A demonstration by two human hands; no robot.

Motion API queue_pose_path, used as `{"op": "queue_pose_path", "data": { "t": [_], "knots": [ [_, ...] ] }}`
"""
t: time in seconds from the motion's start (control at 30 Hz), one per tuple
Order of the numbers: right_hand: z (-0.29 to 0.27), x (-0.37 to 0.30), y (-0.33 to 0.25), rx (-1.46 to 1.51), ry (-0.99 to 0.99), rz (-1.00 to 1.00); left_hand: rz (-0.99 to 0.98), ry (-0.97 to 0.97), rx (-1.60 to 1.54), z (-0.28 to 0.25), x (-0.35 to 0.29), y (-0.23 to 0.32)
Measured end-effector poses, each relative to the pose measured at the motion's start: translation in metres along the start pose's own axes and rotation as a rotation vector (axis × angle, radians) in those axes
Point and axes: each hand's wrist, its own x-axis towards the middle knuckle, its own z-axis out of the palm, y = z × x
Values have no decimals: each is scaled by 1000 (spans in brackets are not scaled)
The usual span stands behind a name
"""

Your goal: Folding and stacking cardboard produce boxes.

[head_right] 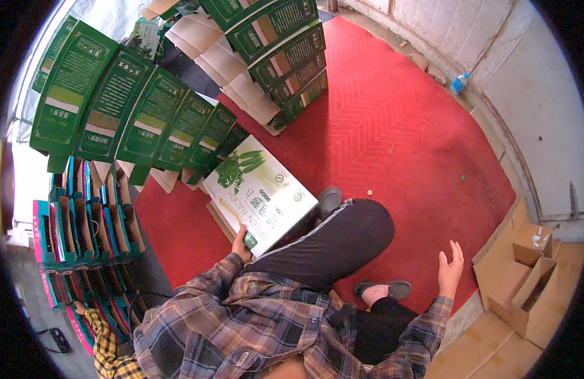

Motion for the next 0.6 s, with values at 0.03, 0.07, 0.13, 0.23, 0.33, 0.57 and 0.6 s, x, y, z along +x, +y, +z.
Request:
{"op": "queue_pose_path", "data": {
  "t": [0.03,0.07,0.13,0.23,0.33,0.57,0.6],
  "knots": [
    [1,0,2,-6,0,5,19,50,3,0,5,-1],
    [1,0,5,-8,-5,4,38,100,6,-1,11,-2],
    [4,1,5,-7,-15,5,37,114,20,-12,29,3],
    [11,4,8,-22,-23,15,75,120,-69,-16,53,8],
    [19,3,13,-19,-52,-3,124,139,-116,-11,62,-2],
    [24,2,17,-27,-111,15,232,214,-92,-20,73,3],
    [24,2,20,-21,-120,2,239,204,-87,-22,73,3]
  ]
}}
